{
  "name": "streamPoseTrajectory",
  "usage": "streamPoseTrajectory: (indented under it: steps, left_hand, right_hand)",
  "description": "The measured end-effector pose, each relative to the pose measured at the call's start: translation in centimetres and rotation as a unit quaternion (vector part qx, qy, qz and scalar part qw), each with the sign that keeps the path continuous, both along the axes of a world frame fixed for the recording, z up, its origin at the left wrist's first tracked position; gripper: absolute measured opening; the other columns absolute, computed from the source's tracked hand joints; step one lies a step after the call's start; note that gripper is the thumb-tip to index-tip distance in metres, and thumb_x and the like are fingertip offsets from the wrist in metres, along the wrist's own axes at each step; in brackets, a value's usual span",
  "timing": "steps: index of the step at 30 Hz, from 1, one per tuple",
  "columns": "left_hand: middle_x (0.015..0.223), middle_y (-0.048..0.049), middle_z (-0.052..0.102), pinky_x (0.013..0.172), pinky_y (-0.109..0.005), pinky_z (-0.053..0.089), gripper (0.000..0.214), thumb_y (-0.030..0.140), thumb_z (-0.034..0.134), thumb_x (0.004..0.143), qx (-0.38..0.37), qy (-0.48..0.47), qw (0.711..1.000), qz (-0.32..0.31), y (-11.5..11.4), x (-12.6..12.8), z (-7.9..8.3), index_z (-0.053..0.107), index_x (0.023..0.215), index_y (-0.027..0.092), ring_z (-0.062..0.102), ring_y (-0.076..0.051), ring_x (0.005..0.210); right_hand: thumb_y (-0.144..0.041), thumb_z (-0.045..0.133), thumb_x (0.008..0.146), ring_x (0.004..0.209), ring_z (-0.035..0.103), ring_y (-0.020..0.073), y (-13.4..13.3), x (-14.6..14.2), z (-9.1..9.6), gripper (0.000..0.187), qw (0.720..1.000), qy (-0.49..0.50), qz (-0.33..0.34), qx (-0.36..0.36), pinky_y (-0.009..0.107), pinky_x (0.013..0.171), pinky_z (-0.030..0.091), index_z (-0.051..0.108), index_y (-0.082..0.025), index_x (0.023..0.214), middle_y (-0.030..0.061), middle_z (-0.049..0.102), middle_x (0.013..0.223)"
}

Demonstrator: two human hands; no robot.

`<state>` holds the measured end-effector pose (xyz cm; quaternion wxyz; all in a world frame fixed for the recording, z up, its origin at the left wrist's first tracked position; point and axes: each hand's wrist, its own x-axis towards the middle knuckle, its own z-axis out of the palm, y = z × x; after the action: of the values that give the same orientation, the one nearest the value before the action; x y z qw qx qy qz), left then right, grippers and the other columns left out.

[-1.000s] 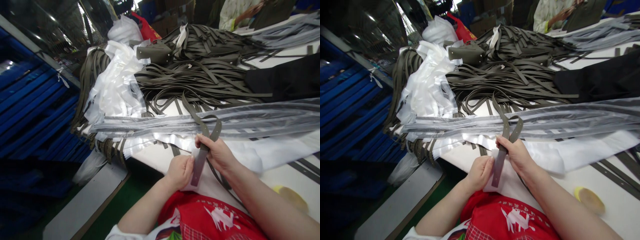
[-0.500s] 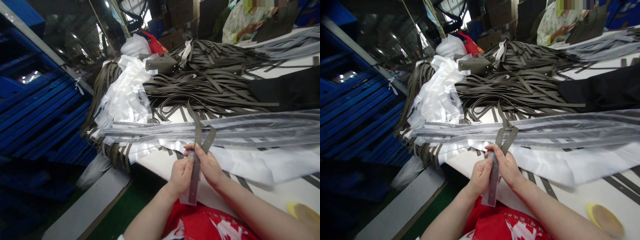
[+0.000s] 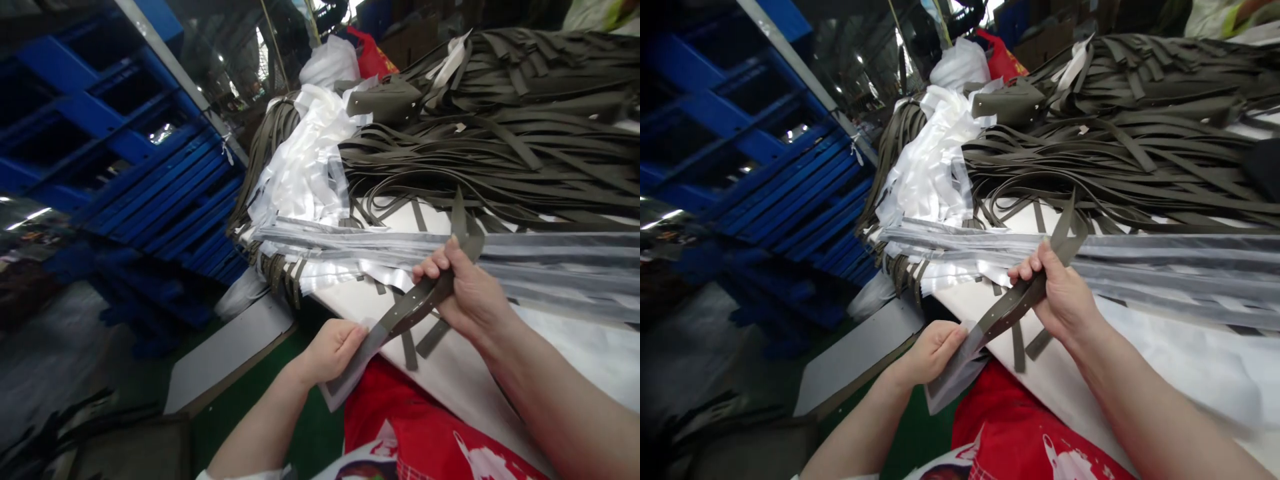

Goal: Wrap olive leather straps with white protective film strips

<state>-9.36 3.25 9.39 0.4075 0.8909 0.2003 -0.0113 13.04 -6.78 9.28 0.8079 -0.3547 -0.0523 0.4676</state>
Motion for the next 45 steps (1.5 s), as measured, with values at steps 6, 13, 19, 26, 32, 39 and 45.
streamPoseTrajectory:
  steps: [6, 13, 19, 26, 32, 39, 45]
  left_hand:
    - [0.064, -0.0027, 0.065, 0.070, -0.022, 0.043, 0.065, 0.042, 0.022, 0.104, -0.034, -0.036, 0.996, 0.074, -2.8, 0.6, -1.3, 0.064, 0.064, 0.016, 0.059, -0.012, 0.062]
    - [0.058, -0.0032, 0.051, 0.059, -0.027, 0.031, 0.053, 0.035, 0.022, 0.103, 0.130, -0.125, 0.969, 0.169, -5.5, 2.2, -4.2, 0.045, 0.059, 0.018, 0.047, -0.013, 0.056]
    - [0.055, -0.0004, 0.044, 0.055, -0.027, 0.026, 0.050, 0.036, 0.023, 0.103, 0.100, -0.138, 0.974, 0.153, -5.2, -0.4, -3.8, 0.037, 0.059, 0.018, 0.039, -0.011, 0.052]
    - [0.058, -0.0014, 0.050, 0.054, -0.027, 0.024, 0.053, 0.038, 0.022, 0.103, 0.145, -0.033, 0.981, 0.127, -5.3, -3.2, -4.8, 0.045, 0.061, 0.017, 0.042, -0.012, 0.053]
    - [0.060, -0.0025, 0.059, 0.058, -0.026, 0.032, 0.056, 0.037, 0.025, 0.104, 0.116, -0.042, 0.989, 0.087, -5.2, -1.0, -4.2, 0.056, 0.061, 0.016, 0.050, -0.012, 0.055]
    - [0.060, -0.0042, 0.057, 0.061, -0.028, 0.036, 0.051, 0.029, 0.023, 0.103, 0.170, -0.147, 0.972, 0.073, -5.4, 1.2, -4.2, 0.053, 0.063, 0.018, 0.053, -0.014, 0.058]
    - [0.053, -0.0006, 0.045, 0.054, -0.028, 0.028, 0.048, 0.026, 0.025, 0.102, 0.250, -0.046, 0.967, 0.023, -5.4, -3.2, -5.9, 0.045, 0.059, 0.018, 0.043, -0.012, 0.050]
  right_hand:
    - [-0.065, 0.065, 0.079, 0.073, 0.061, 0.0165, 0.2, -2.8, -1.0, 0.049, 0.993, -0.121, 0.008, -0.006, 0.028, 0.072, 0.052, 0.055, -0.020, 0.062, 0.0021, 0.061, 0.067]
    - [-0.058, 0.074, 0.075, 0.075, 0.065, 0.0172, -2.1, -3.2, -2.2, 0.044, 0.982, -0.128, 0.120, -0.063, 0.026, 0.066, 0.052, 0.073, -0.018, 0.093, 0.0043, 0.072, 0.082]
    - [-0.026, 0.061, 0.089, 0.089, 0.069, 0.0158, -1.8, -6.0, -3.9, 0.021, 0.988, 0.106, 0.105, -0.045, 0.026, 0.082, 0.054, 0.070, -0.015, 0.105, 0.0095, 0.075, 0.099]
    - [-0.039, 0.041, 0.097, 0.073, 0.067, 0.0166, -0.8, -5.9, -4.2, 0.042, 0.956, 0.262, 0.130, 0.030, 0.032, 0.079, 0.056, 0.069, -0.008, 0.099, 0.0087, 0.069, 0.078]
    - [-0.055, 0.063, 0.087, 0.037, 0.022, 0.0045, -0.8, -5.4, -4.4, 0.039, 0.990, 0.061, 0.126, 0.022, 0.033, 0.087, 0.052, 0.069, -0.017, 0.081, -0.0127, 0.026, 0.042]
    - [-0.060, 0.071, 0.076, 0.086, 0.062, 0.0194, -3.1, -8.2, -4.2, 0.041, 0.976, -0.121, 0.182, -0.026, 0.032, 0.086, 0.049, 0.075, -0.019, 0.080, 0.0052, 0.069, 0.085]
    - [-0.056, 0.075, 0.074, 0.074, 0.060, 0.0161, -4.3, -1.8, -5.2, 0.044, 0.999, -0.031, 0.029, -0.014, 0.029, 0.082, 0.049, 0.062, -0.019, 0.054, 0.0018, 0.063, 0.066]
